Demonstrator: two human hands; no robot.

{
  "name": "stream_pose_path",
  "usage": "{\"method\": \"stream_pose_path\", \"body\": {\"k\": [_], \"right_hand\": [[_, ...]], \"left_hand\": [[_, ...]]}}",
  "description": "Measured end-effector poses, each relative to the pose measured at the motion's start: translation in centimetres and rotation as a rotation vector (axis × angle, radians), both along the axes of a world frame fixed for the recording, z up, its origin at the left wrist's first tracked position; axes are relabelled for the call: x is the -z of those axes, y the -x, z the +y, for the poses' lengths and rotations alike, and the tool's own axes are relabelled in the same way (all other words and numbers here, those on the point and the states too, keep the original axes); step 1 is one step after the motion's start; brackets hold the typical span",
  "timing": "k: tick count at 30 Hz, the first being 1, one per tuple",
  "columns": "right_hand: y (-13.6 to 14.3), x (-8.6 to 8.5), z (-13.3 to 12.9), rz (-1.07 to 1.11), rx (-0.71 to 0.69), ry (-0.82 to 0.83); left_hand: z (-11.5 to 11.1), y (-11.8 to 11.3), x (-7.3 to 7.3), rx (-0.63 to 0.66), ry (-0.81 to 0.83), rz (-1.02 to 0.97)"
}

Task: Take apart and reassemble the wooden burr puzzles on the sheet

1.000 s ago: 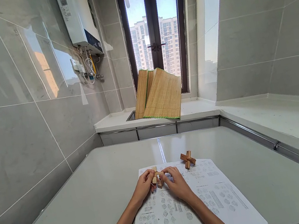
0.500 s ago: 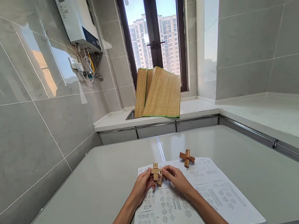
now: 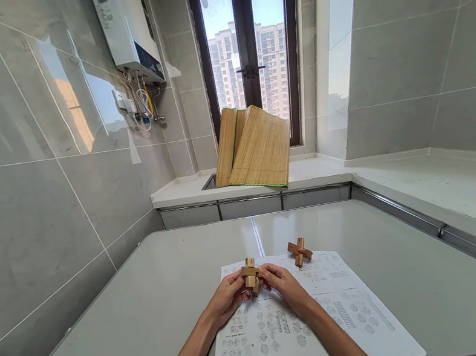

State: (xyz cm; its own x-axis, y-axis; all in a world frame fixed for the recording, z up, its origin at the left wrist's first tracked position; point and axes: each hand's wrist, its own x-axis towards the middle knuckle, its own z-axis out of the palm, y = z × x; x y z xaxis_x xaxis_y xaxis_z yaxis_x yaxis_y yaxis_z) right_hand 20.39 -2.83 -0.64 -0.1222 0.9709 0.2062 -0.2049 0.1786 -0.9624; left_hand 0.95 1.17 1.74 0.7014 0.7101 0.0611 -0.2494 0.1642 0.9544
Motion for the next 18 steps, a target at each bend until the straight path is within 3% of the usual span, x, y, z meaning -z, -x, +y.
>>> {"method": "stream_pose_path", "body": {"k": [6,18], "right_hand": [[0.03,-0.68,-0.40,0.040,-0.029,0.009],[0.04,-0.39,-0.30,0.075,-0.094,0.012]], "left_hand": [[-0.11,0.11,-0.12,0.010,0.015,-0.013],[-0.03,-0.02,-0.19,0.011,0.080,-0.030]]}}
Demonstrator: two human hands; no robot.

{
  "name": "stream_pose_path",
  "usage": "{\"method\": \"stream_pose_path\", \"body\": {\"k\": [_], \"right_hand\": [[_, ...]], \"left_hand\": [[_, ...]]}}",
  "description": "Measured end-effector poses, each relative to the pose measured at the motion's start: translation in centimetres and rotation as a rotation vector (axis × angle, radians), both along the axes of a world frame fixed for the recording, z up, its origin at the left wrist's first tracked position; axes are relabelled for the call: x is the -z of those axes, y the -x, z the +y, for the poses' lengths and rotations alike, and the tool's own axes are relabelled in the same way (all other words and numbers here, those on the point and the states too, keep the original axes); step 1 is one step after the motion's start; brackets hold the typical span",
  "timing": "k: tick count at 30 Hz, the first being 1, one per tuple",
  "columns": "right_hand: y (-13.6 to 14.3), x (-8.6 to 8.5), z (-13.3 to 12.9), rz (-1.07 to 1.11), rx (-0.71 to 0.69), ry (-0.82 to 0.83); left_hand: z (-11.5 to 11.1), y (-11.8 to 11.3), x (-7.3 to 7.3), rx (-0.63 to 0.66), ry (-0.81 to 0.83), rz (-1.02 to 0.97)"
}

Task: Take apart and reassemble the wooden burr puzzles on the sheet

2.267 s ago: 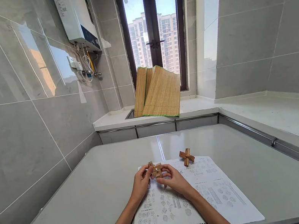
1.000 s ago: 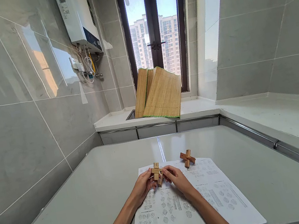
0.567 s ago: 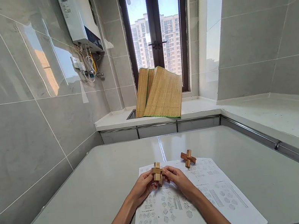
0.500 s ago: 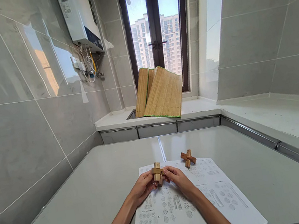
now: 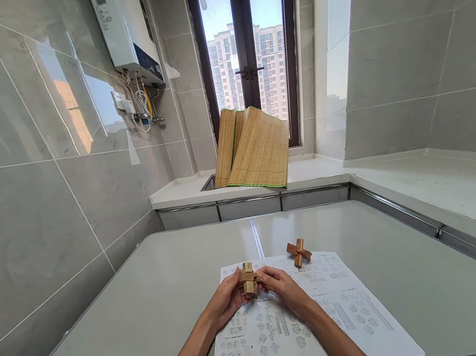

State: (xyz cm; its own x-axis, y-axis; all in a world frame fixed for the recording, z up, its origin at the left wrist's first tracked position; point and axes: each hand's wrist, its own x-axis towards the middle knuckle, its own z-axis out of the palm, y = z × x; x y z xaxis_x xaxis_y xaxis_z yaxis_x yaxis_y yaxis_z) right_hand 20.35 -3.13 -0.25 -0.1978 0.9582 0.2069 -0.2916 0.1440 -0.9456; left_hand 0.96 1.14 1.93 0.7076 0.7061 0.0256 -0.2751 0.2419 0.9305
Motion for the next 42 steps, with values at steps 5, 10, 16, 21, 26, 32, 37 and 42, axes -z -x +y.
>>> {"method": "stream_pose_path", "body": {"k": [5,10,16,21,26,32,37,42], "right_hand": [[-0.1,0.4,0.1,-0.028,-0.013,-0.018],[-0.1,0.0,-0.1,-0.045,0.008,-0.045],[0.0,-0.4,-0.3,-0.087,-0.026,-0.058],[-0.1,-0.3,-0.1,-0.104,-0.064,-0.071],[-0.1,-0.6,-0.4,-0.124,-0.040,-0.077],[0.1,-0.7,-0.5,-0.146,0.059,-0.067],[0.2,-0.1,-0.3,-0.204,0.160,-0.103],[0.7,0.7,0.0,-0.358,0.321,-0.226]], "left_hand": [[-0.1,0.1,0.1,-0.010,0.030,0.025],[-0.2,0.3,0.0,0.006,0.001,0.031],[0.0,0.6,-0.1,0.003,-0.036,0.035],[0.3,0.8,0.0,0.005,-0.060,0.047],[0.6,0.9,0.2,-0.018,-0.044,0.055],[1.0,0.7,0.3,-0.177,-0.069,0.151],[0.9,0.5,0.4,-0.337,-0.201,0.200],[0.9,-0.1,0.7,-0.555,-0.304,0.248]]}}
